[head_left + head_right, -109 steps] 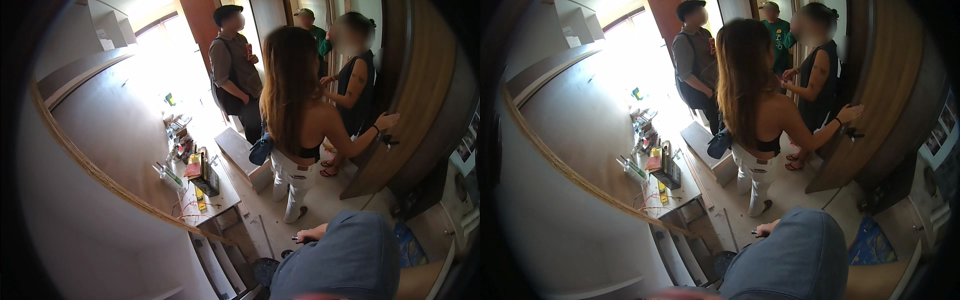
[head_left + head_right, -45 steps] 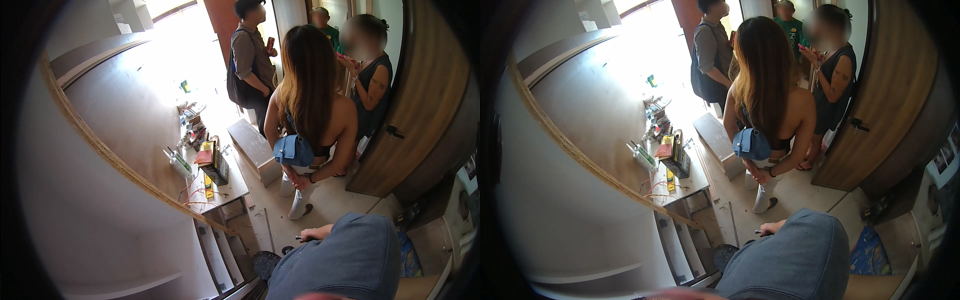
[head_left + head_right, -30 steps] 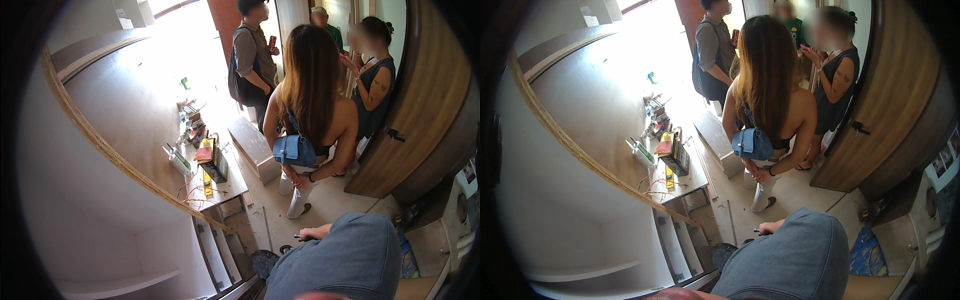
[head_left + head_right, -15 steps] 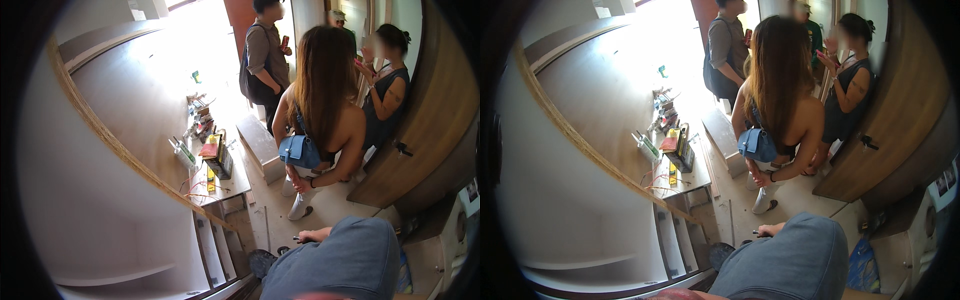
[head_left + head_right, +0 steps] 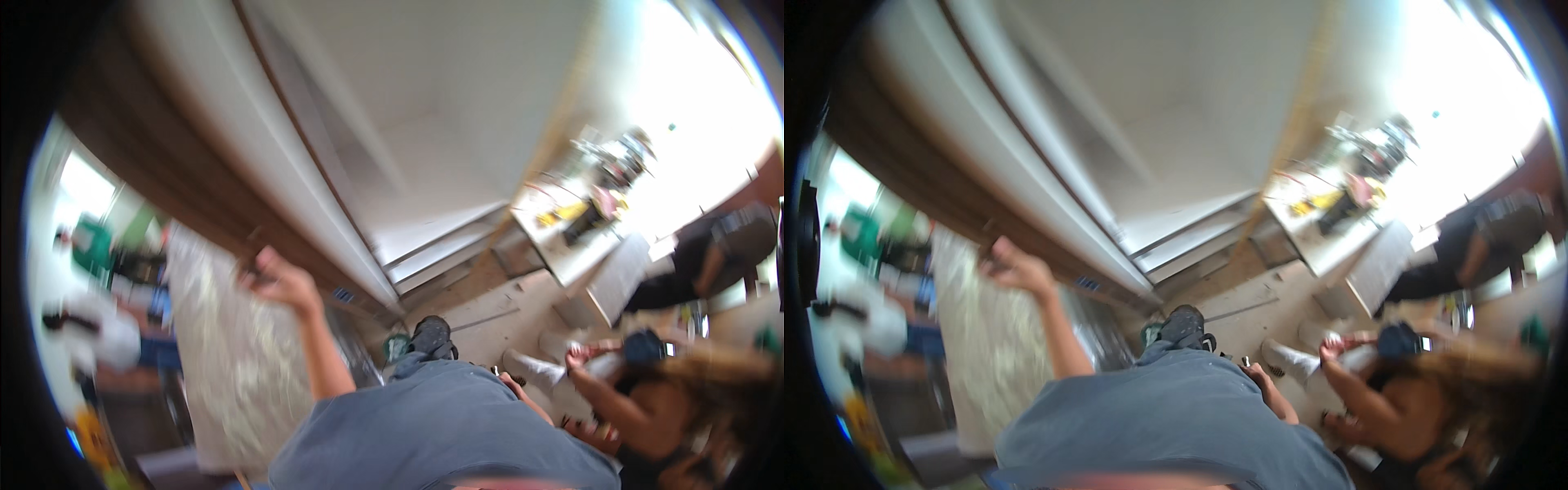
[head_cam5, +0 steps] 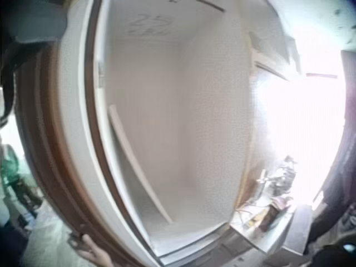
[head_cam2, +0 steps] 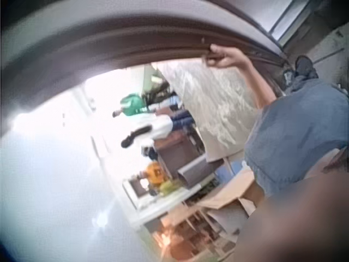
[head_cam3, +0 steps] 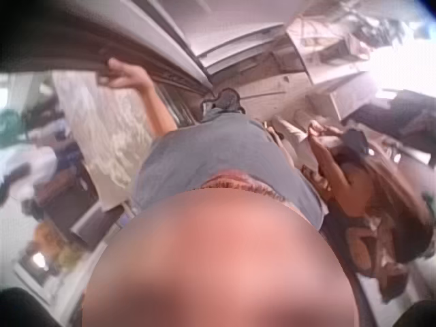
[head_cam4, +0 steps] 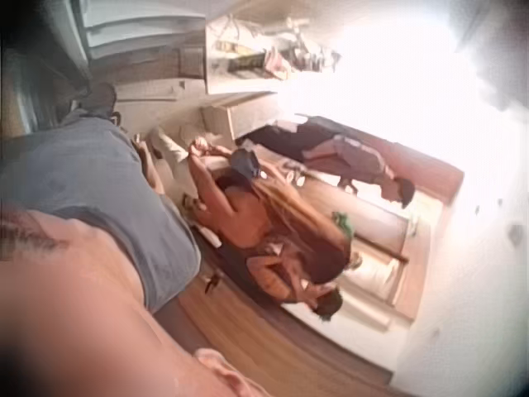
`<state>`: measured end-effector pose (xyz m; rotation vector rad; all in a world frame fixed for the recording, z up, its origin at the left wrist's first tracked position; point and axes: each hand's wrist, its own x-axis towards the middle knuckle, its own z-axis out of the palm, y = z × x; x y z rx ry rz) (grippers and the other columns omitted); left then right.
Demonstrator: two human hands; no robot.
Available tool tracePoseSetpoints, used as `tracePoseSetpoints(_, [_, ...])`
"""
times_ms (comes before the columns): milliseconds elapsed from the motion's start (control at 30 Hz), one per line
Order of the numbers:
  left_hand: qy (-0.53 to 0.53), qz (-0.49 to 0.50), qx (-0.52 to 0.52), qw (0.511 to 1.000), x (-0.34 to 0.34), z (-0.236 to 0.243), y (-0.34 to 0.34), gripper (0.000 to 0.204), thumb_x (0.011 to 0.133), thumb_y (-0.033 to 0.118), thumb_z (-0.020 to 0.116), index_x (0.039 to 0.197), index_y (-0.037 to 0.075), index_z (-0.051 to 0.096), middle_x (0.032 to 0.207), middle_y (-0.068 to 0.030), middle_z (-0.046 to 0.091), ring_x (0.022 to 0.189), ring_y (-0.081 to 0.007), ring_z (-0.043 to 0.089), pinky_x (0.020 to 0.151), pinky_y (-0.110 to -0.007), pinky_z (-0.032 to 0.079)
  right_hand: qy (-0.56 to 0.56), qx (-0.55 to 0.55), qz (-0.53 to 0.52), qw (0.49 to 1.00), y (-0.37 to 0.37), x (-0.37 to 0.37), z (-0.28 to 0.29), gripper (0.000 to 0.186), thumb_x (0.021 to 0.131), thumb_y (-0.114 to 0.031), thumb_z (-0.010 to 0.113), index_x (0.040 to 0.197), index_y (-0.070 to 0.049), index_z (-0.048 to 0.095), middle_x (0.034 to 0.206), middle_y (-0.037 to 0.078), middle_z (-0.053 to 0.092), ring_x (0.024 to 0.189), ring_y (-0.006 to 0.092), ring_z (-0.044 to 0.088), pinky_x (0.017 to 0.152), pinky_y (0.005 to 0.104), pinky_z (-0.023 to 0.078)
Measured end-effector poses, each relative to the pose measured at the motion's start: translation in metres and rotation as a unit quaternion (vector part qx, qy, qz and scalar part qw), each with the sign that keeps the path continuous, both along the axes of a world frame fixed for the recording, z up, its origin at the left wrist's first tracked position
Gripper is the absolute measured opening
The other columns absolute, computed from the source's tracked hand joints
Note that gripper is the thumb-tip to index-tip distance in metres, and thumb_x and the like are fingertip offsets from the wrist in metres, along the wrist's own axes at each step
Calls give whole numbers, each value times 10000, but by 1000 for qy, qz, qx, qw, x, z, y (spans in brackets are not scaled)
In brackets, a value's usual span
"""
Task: The person hammers a metal bracket into a cabinet and then uses a sanding block to smooth the cabinet edge. The person handles a hammer, metal bracket, and sanding block while working on the cabinet interior.
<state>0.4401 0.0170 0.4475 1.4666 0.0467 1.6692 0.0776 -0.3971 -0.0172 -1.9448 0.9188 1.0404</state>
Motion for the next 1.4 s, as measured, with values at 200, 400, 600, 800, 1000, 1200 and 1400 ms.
tracePoseSetpoints(200, [48, -7, 58, 997, -7, 8, -1, 316, 918, 150, 743, 1110, 11, 535, 983, -142, 562, 854, -304, 564, 757, -419, 466, -21, -44, 209, 977, -35, 53, -17, 497, 887, -493, 593, 1104, -73, 744, 1117, 253, 719, 965, 414, 714, 844, 502, 557])
tracePoseSetpoints(400, [14, -13, 88, 996, -8, 16, 3, 259, 845, 69, 676, 1066, 38, 544, 890, -151, 577, 762, -334, 581, 670, -444, 447, -54, -76, 391, 916, -56, 108, -51, 497, 878, -487, 587, 1089, -65, 745, 1091, 259, 723, 967, 425, 713, 846, 506, 555])
tracePoseSetpoints(600, [6, -29, 99, 995, -7, 13, 11, 302, 836, 74, 738, 1066, 58, 543, 822, -93, 592, 688, -276, 595, 611, -407, 439, -136, -120, 415, 891, -15, 150, -51, 480, 870, -481, 598, 1054, -68, 761, 1021, 274, 724, 974, 426, 712, 842, 515, 549])
tracePoseSetpoints(800, [-19, -34, 97, 994, -9, 16, 11, 283, 837, 113, 713, 1054, 49, 543, 828, -134, 566, 705, -321, 564, 620, -432, 427, -176, -83, 358, 913, 55, 174, 1, 436, 875, -467, 643, 1035, -85, 778, 953, 257, 730, 959, 397, 719, 823, 506, 537])
tracePoseSetpoints(1000, [-14, -56, 95, 994, -14, 19, 12, 252, 851, 109, 697, 1044, 54, 546, 807, -116, 536, 681, -306, 534, 625, -431, 411, -128, -24, 299, 945, 89, 150, 1, 410, 878, -457, 677, 1064, -105, 773, 945, 199, 755, 921, 330, 738, 809, 465, 546])
tracePoseSetpoints(1200, [-29, -30, 103, 994, -14, 23, 12, 268, 810, 43, 677, 1041, 50, 542, 806, -113, 529, 682, -308, 531, 630, -428, 415, -115, -12, 362, 925, 91, 164, -22, 437, 871, -465, 685, 1124, -115, 749, 953, 188, 761, 922, 320, 741, 809, 454, 556])
tracePoseSetpoints(1400, [-18, -2, 101, 995, -14, 22, 8, 271, 816, 35, 657, 1057, 47, 534, 806, -121, 534, 698, -320, 554, 623, -430, 429, -121, -5, 404, 907, 83, 198, -26, 474, 863, -473, 693, 1183, -125, 725, 960, 177, 766, 923, 309, 745, 810, 444, 565])
